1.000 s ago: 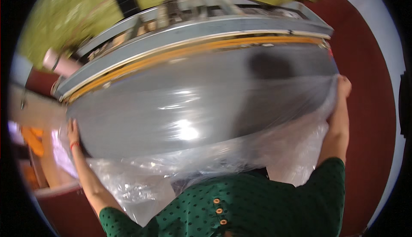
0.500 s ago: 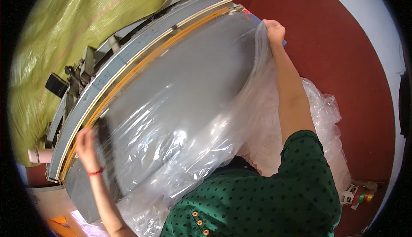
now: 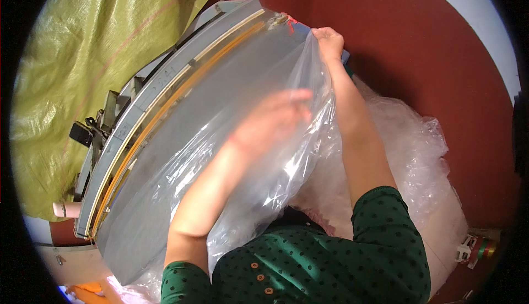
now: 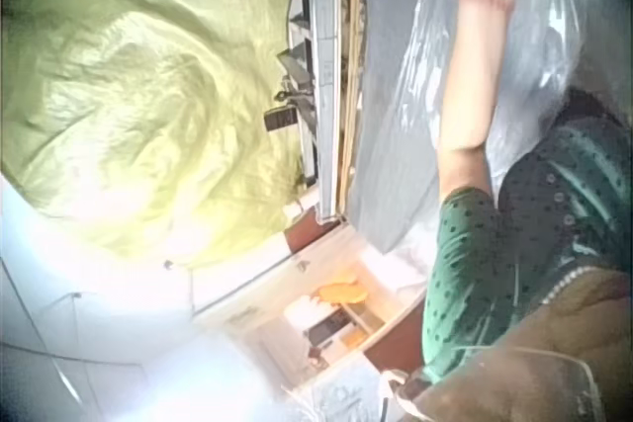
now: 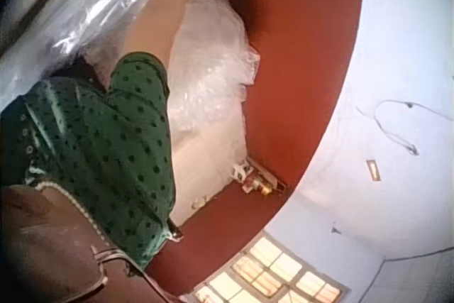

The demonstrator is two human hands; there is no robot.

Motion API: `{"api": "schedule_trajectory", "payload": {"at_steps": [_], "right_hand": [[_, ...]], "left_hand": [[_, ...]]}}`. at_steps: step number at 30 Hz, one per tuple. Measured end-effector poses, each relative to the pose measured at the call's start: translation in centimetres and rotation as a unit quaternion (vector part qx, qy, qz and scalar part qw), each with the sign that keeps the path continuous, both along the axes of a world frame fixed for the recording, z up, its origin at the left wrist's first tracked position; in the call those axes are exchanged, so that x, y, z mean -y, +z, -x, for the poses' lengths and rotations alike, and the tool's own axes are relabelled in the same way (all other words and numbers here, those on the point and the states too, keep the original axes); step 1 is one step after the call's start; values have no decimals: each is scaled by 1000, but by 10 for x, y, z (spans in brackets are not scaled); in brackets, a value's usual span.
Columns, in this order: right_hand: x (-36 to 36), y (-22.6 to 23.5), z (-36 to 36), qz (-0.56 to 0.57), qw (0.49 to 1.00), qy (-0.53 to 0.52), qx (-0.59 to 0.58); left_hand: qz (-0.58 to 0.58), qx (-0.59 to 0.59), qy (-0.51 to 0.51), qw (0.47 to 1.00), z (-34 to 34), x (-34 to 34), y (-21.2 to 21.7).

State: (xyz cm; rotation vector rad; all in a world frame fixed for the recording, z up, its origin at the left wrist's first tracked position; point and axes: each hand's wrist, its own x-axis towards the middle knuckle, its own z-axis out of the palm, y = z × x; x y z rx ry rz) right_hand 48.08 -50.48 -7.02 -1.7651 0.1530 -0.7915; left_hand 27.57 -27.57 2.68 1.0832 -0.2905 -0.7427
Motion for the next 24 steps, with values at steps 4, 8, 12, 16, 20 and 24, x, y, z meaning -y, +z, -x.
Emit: {"api": "schedule_trajectory", "payload": {"at_steps": [4,8,12,16,20,24], "right_hand": [[2,-15,-11,23,999,30,38],[0,0,-2,51,997,48,15],[-2,5,-13,159,980,111,-53],[43,-25,-43,210,973,74,-61],[38,-24,-40,199,976,62,-60],[25,-13,-31,245,964,51,-91]], "left_hand": [[-51,10,-141,989,119,-122,23],[-506,-69,-192,838,247,-275,-31],[-553,-369,212,716,468,-503,-10],[-686,-115,428,577,460,-495,140],[-817,343,461,40,395,-424,134],[-828,276,328,361,389,-411,27]]}}
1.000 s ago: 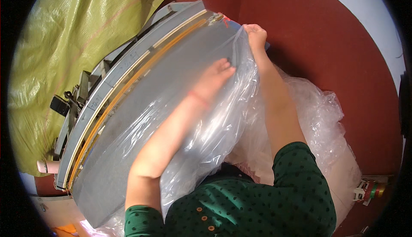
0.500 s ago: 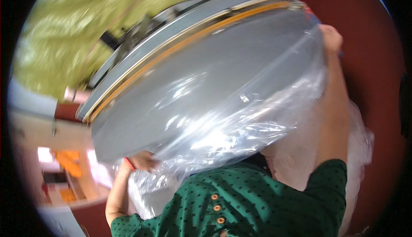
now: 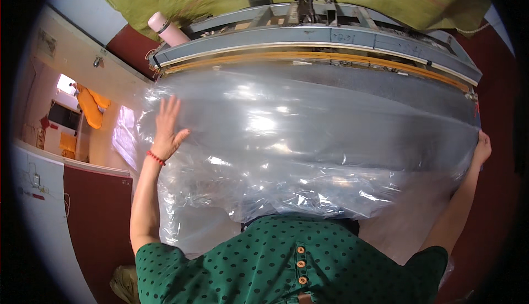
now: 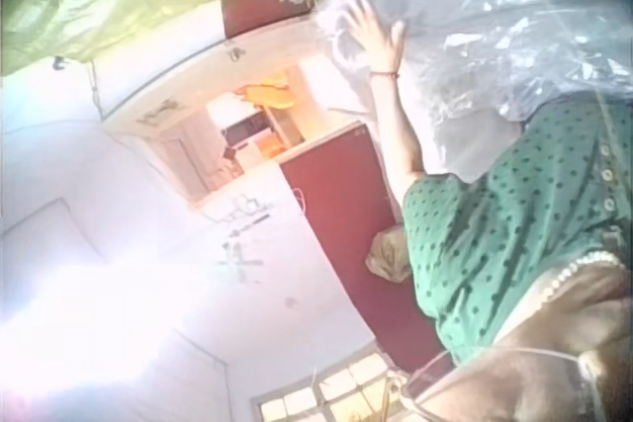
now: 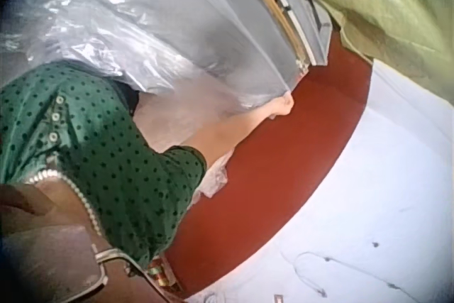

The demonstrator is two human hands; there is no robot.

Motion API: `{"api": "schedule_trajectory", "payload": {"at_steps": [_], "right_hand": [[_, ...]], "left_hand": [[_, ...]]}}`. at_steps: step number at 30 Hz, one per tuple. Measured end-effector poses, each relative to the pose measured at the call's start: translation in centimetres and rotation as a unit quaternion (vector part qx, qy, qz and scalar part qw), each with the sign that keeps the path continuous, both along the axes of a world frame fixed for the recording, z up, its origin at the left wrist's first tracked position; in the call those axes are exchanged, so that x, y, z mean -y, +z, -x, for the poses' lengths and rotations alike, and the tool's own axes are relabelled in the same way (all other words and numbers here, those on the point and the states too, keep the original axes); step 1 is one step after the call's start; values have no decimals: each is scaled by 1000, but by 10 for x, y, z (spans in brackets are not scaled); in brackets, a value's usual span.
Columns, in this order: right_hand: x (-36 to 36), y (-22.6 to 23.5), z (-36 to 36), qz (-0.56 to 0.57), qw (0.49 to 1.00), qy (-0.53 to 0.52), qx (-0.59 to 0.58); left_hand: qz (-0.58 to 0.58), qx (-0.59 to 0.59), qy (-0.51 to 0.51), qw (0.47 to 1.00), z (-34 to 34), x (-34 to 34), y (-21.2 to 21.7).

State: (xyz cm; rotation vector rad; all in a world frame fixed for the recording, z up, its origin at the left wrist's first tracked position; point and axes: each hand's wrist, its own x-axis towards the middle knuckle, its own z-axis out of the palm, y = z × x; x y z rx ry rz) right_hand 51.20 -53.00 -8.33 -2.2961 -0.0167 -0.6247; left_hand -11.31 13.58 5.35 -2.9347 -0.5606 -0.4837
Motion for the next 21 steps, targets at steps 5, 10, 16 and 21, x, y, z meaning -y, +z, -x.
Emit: {"api": "schedule_trajectory", "payload": {"at_steps": [5,10,16,21], "right_hand": [[12,-10,-14,-31,998,58,-9],[10,0,-3,-29,999,13,-13],[12,-6,-9,-23,1000,20,7],[18,-11,-15,-25,999,28,7]], "left_hand": [[124,-24,241,962,118,-105,-109],[185,34,-18,982,-8,-29,-61],[107,61,-22,992,-64,-16,-67],[77,92,-22,993,-69,-43,-66]]}}
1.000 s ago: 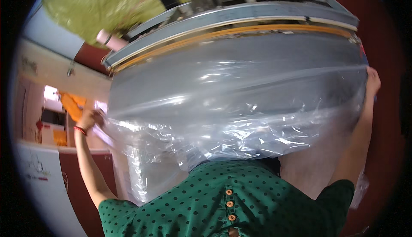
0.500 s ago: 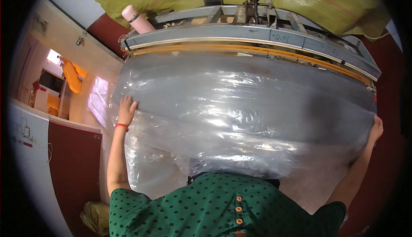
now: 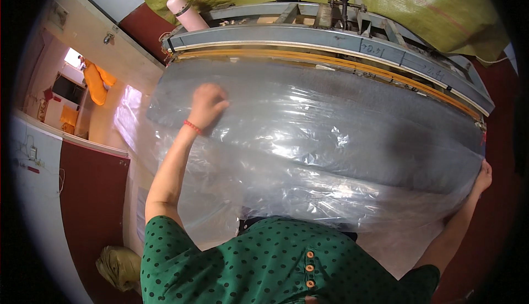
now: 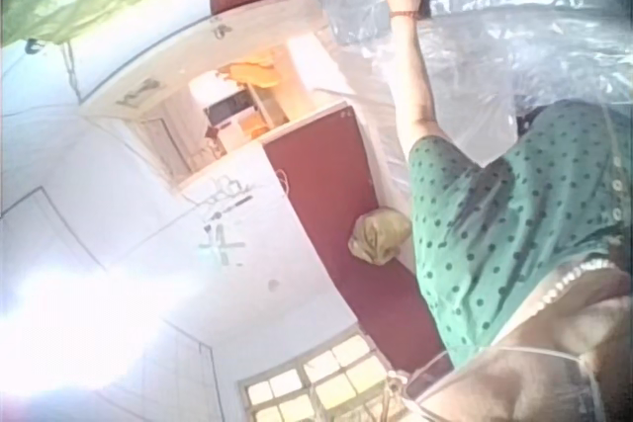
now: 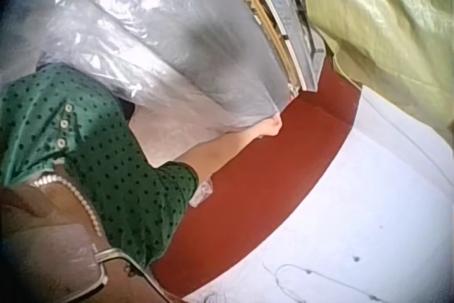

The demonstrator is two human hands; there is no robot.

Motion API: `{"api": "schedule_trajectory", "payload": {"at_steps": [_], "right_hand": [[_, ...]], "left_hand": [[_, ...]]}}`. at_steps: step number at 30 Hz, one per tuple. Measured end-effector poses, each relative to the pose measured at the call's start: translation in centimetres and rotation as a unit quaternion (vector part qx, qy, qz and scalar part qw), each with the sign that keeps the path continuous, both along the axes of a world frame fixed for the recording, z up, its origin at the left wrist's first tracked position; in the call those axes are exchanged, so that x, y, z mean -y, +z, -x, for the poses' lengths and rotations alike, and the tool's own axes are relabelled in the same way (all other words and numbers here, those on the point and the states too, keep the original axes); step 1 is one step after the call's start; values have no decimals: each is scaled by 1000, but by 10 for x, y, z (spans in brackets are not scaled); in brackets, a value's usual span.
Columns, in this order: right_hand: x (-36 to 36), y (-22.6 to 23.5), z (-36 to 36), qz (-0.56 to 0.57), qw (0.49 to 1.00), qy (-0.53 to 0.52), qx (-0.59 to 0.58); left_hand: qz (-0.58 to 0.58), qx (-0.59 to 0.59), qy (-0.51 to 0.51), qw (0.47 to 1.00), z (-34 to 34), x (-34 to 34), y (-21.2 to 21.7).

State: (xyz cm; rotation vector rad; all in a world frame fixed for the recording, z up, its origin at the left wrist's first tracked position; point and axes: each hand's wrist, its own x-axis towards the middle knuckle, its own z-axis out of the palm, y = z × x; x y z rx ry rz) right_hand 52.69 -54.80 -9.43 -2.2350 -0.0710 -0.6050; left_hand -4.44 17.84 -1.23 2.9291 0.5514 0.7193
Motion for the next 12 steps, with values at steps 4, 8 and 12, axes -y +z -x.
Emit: {"api": "schedule_trajectory", "payload": {"at_steps": [4,8,12], "right_hand": [[-3,3,2,-43,999,12,-21],[-1,7,3,-29,999,-17,-18],[16,4,-1,-110,994,24,-17]], "left_hand": [[84,-27,-9,996,7,-10,-10],[116,17,44,992,-1,-22,-12],[-39,-47,108,992,-34,-29,-13]]}}
